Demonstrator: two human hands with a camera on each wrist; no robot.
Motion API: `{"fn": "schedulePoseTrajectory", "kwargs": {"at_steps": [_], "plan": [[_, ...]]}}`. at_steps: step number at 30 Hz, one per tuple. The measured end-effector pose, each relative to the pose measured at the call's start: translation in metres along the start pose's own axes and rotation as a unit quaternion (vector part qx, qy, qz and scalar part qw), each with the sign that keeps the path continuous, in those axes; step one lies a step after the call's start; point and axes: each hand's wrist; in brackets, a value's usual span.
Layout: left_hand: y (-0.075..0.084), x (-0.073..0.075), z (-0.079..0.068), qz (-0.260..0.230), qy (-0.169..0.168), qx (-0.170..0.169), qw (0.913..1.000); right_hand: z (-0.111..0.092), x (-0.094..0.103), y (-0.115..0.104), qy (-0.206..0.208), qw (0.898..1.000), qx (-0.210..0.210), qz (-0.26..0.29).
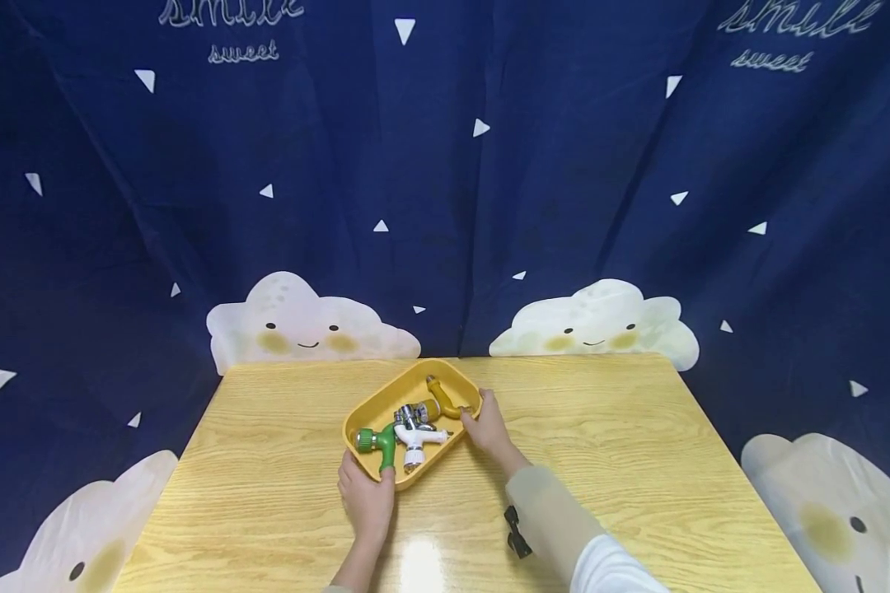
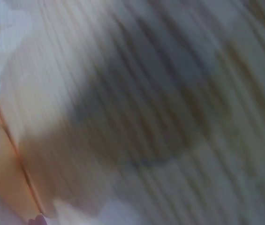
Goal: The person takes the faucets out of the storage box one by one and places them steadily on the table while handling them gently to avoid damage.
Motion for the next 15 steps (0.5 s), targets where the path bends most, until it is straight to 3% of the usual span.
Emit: {"fn": "schedulePoseTrajectory", "kwargs": {"at_steps": [15], "plan": [[-0.008, 0.008, 0.010, 0.021, -0.026, -0.015, 0.9993, -0.025, -0.003, 0.002, 0.042, 0.998, -0.029, -0.030]]}}
Point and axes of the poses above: each hand's wrist, its own z-axis towards the middle knuckle, its own x-axis out of the back of the hand, y = z × x
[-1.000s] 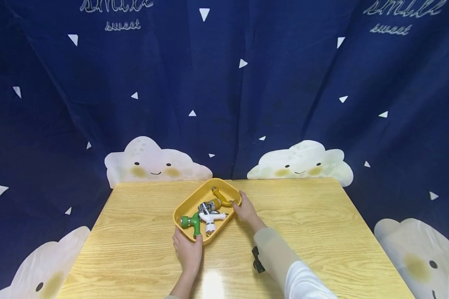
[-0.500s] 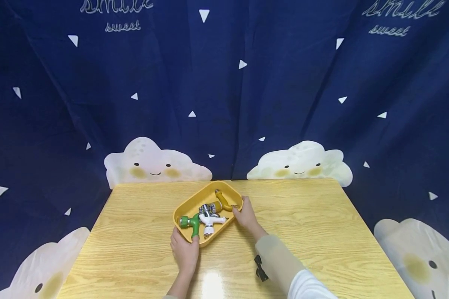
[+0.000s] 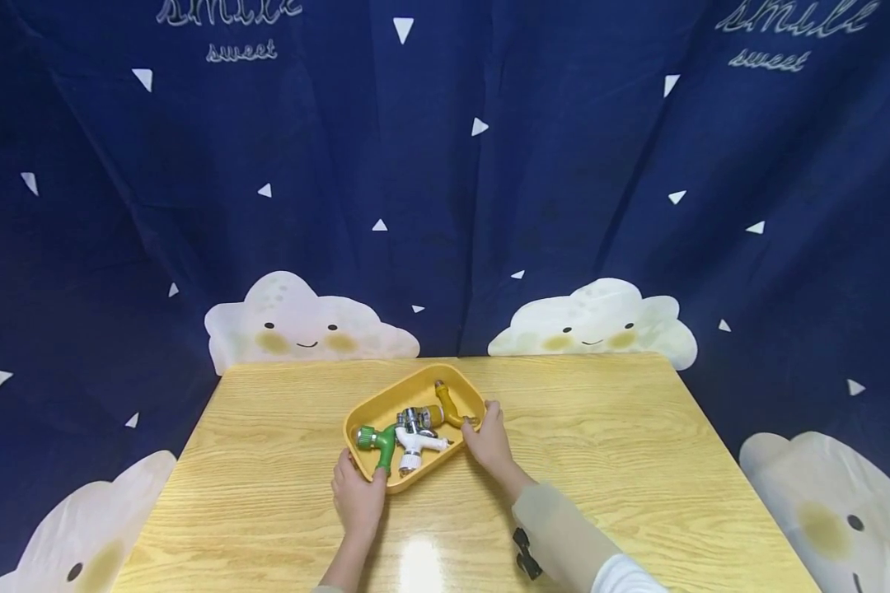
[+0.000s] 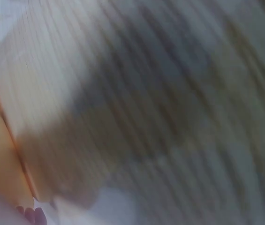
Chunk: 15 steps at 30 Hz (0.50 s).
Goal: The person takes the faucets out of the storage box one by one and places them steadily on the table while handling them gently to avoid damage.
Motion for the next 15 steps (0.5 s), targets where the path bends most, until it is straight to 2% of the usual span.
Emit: {"fn": "schedulePoseTrajectory", "kwargs": {"at_steps": [4, 10, 15], "plan": [[-0.004, 0.002, 0.005, 0.005, -0.010, 0.001, 0.9999, -0.009, 0.000, -0.002, 0.011, 1.000, 0.005, -0.006], [-0.008, 0.006, 0.009, -0.010, -0.040, 0.005, 0.9991, -0.021, -0.002, -0.004, 0.026, 0.999, -0.012, -0.015], [-0.011, 0.011, 0.012, -0.024, -0.054, -0.006, 0.9982, -0.033, -0.004, -0.003, 0.043, 0.999, -0.012, -0.020]]}}
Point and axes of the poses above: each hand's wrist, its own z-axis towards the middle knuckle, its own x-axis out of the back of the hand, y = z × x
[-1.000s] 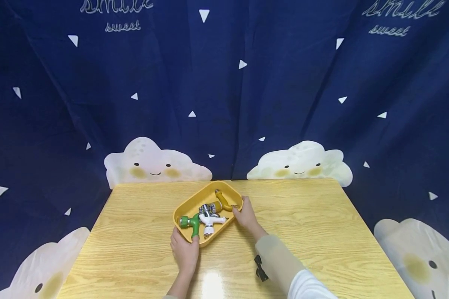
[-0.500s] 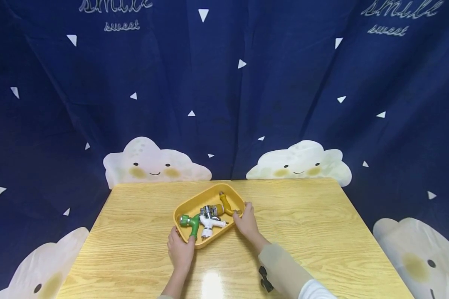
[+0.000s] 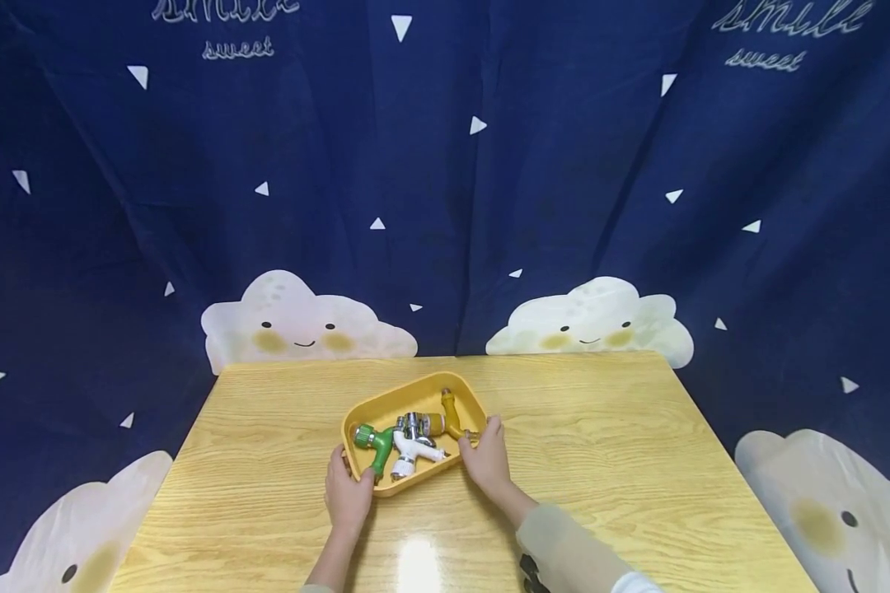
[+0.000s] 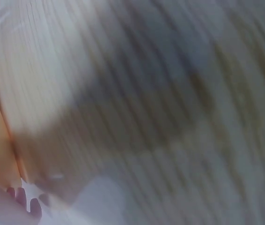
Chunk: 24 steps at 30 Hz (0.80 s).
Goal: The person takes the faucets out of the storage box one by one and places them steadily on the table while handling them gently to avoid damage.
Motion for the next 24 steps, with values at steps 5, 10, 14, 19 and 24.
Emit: {"fn": "schedulePoseTrajectory", "kwargs": {"at_steps": [5, 10, 14, 19, 24], "plan": [[-0.003, 0.004, 0.002, -0.012, -0.001, -0.013, 0.9998, -0.012, -0.001, 0.001, 0.014, 1.000, -0.004, -0.001], [-0.006, 0.008, 0.005, -0.006, -0.012, -0.019, 0.9997, -0.024, 0.000, -0.001, 0.018, 1.000, -0.015, 0.011], [-0.008, 0.010, 0.006, -0.005, -0.020, -0.013, 0.9997, -0.031, 0.001, -0.003, 0.016, 1.000, -0.016, 0.007], [-0.008, 0.011, 0.007, 0.004, -0.019, -0.015, 0.9997, -0.032, 0.003, -0.002, 0.013, 0.999, -0.026, -0.020], [-0.004, 0.012, 0.007, 0.009, -0.014, -0.018, 0.9997, -0.027, 0.008, 0.001, 0.007, 0.998, -0.026, -0.064]]}}
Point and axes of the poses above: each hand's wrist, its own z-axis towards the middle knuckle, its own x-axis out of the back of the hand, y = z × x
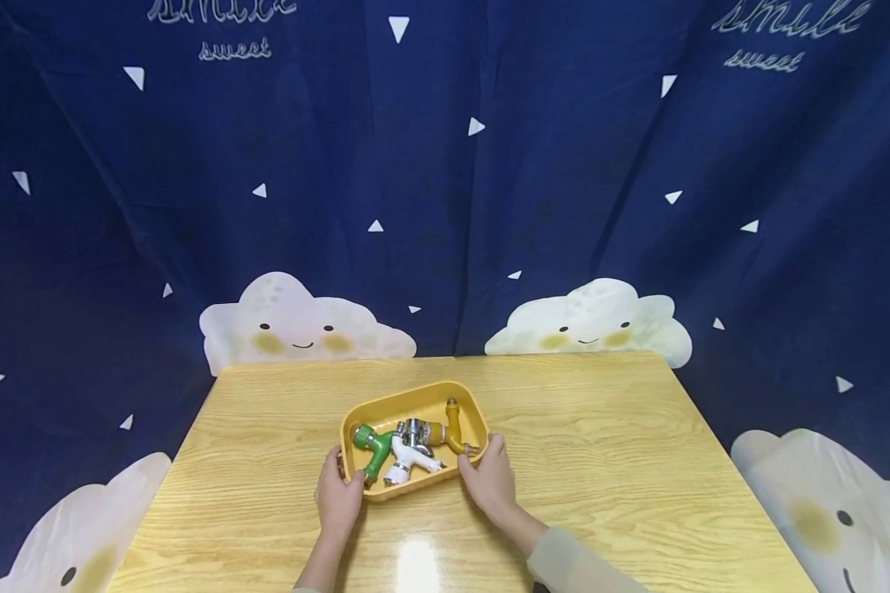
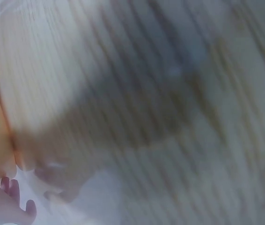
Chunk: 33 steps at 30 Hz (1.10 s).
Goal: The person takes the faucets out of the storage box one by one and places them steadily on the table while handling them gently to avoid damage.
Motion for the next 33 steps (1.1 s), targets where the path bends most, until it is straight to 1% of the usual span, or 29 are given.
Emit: {"fn": "schedulePoseTrajectory", "kwargs": {"at_steps": [2, 5, 7, 9, 13, 16, 19, 22, 24, 26, 29, 33], "plan": [[0.002, 0.001, -0.001, 0.001, 0.002, 0.002, 1.0000, 0.004, 0.004, 0.001, -0.001, 1.000, 0.003, -0.012], [0.004, 0.002, -0.001, 0.002, 0.009, 0.010, 0.9999, 0.014, 0.012, 0.002, -0.020, 1.000, 0.007, -0.015], [0.005, 0.003, -0.002, 0.004, 0.016, 0.012, 0.9998, 0.022, 0.017, 0.002, -0.041, 0.999, 0.016, -0.016], [0.006, 0.003, -0.002, 0.010, 0.026, 0.010, 0.9996, 0.033, 0.021, 0.005, -0.071, 0.997, 0.029, -0.019], [0.004, 0.003, -0.003, 0.024, 0.045, -0.004, 0.9987, 0.055, 0.025, 0.012, -0.118, 0.990, 0.064, -0.035], [0.003, 0.002, -0.003, 0.031, 0.051, -0.011, 0.9982, 0.070, 0.029, 0.016, -0.145, 0.983, 0.099, -0.060], [0.002, 0.002, -0.003, 0.036, 0.049, -0.013, 0.9981, 0.083, 0.032, 0.019, -0.172, 0.971, 0.137, -0.090], [0.001, 0.002, -0.002, 0.034, 0.047, -0.017, 0.9982, 0.090, 0.033, 0.021, -0.192, 0.959, 0.170, -0.116], [0.001, 0.002, -0.002, 0.037, 0.043, -0.026, 0.9980, 0.094, 0.033, 0.022, -0.201, 0.951, 0.190, -0.137], [-0.001, 0.002, -0.001, 0.043, 0.037, -0.033, 0.9978, 0.095, 0.031, 0.024, -0.203, 0.944, 0.204, -0.160], [-0.002, 0.002, -0.001, 0.054, 0.026, -0.042, 0.9973, 0.095, 0.027, 0.026, -0.205, 0.936, 0.209, -0.194], [-0.005, 0.004, 0.001, 0.067, 0.015, -0.052, 0.9963, 0.092, 0.024, 0.027, -0.199, 0.935, 0.205, -0.209]]}}
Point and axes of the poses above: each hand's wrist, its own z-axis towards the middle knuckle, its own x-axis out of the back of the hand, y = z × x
